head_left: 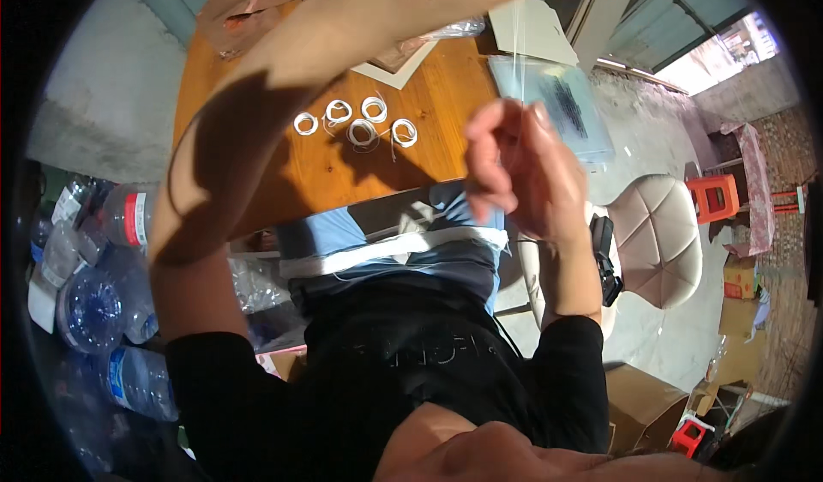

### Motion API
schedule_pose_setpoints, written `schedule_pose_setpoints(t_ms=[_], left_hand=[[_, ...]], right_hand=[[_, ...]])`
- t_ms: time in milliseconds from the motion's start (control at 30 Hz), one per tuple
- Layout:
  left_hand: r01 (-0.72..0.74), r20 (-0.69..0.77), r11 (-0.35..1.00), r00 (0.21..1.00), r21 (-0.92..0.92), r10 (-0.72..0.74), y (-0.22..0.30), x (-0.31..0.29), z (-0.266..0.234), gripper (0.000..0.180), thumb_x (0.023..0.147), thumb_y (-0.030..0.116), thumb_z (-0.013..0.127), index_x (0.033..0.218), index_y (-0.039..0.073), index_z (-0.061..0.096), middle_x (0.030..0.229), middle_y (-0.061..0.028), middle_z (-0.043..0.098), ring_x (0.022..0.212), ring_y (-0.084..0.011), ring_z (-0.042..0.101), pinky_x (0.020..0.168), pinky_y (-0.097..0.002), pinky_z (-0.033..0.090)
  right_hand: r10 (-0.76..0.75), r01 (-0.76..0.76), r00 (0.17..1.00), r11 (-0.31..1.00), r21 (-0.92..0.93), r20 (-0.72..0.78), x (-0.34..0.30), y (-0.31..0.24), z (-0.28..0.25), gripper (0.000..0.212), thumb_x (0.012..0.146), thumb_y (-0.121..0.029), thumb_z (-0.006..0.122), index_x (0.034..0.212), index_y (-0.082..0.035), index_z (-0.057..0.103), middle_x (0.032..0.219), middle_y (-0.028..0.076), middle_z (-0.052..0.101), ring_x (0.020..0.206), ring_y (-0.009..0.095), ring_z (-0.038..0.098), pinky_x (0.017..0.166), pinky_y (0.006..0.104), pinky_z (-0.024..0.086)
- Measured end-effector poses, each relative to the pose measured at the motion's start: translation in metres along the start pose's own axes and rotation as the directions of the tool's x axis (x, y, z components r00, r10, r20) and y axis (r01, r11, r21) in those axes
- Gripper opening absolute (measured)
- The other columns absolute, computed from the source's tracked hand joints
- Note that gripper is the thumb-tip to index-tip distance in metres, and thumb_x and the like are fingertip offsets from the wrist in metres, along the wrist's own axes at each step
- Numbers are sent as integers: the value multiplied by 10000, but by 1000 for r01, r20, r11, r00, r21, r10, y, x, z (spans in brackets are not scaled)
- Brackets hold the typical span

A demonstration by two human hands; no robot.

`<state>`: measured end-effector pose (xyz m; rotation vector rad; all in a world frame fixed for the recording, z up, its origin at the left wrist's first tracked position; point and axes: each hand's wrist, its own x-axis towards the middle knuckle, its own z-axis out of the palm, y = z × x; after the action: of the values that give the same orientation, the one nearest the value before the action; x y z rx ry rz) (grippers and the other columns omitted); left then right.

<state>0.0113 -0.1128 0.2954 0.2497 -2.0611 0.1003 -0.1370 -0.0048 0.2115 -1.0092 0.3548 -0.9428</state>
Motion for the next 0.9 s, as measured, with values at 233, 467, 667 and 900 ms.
schedule_pose_setpoints(t_ms=[233,467,667,900], left_hand=[[479,771,834,627,-272,-109,21,-40,-35,136,845,144,609,870,37,689,752,-34,674,686,-102,639,584,-238,492],[773,657,634,487,-17,-576,22,-15,-57,114,846,123,617,908,80,702,798,-34,686,619,-88,612,534,-200,484],[717,333,455,667,-528,-666,28,-13,-44,110,840,113,624,909,93,708,756,-24,684,570,-71,588,513,-209,485],[597,607,613,761,-518,-228,21,-9,-43,122,789,42,657,903,26,697,811,-120,692,660,-120,651,550,-217,515]], right_hand=[[-500,308,857,690,-655,-124,7,-48,-32,245,952,-226,453,990,-8,559,642,13,472,486,67,396,441,204,314],[-493,382,845,284,-879,208,29,-30,24,306,968,-270,409,937,-35,603,660,-11,513,593,66,480,506,198,364],[-316,205,944,317,-926,100,55,-15,-24,242,954,-240,434,908,-73,603,782,8,554,640,78,500,564,218,405],[-466,342,883,551,-761,59,59,-62,-33,254,959,-235,447,1018,-26,578,763,46,590,702,60,538,627,197,431]])
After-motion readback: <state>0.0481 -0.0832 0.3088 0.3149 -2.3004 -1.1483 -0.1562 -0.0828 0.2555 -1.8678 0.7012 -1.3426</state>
